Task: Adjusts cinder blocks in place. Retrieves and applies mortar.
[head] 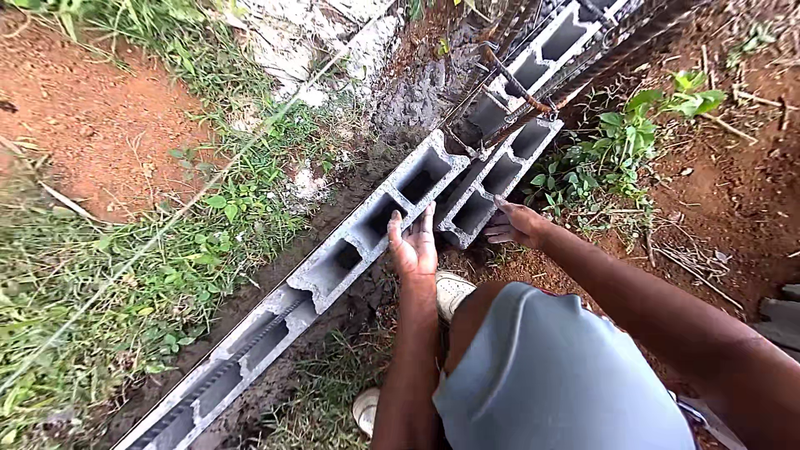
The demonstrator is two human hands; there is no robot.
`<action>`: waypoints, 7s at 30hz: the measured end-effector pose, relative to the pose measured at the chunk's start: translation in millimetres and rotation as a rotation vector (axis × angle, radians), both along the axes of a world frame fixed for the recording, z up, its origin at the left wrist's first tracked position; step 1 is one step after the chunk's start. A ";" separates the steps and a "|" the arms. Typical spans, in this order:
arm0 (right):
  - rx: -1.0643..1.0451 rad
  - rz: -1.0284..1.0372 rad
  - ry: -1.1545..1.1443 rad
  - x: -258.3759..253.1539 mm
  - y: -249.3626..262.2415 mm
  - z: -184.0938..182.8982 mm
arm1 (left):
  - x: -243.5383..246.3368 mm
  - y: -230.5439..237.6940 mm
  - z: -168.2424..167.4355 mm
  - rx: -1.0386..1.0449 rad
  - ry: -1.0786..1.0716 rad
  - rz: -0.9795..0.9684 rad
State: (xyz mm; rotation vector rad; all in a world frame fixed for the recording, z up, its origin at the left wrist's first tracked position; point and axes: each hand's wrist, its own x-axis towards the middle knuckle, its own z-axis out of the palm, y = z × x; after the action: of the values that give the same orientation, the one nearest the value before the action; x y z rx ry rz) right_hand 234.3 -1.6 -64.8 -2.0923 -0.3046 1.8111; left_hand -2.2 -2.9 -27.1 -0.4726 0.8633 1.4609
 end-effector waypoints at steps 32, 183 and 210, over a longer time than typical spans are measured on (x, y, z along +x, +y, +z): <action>0.460 1.804 -0.477 -117.5 67.6 269.8 | -26.1 -77.7 107.9 -0.350 -0.038 -0.042; -0.200 1.374 -0.258 -26.4 -47.7 275.3 | -72.8 -141.7 99.6 -0.293 0.303 -0.138; -0.695 1.212 -0.272 -110.1 135.5 203.5 | -42.4 -1.4 29.2 -0.422 0.193 0.184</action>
State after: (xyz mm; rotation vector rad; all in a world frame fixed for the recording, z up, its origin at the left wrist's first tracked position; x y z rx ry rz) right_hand 124.2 133.9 138.8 -2.9739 -1.4530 2.4556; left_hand -44.6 -4.4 2.1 -0.7491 1.3222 1.5099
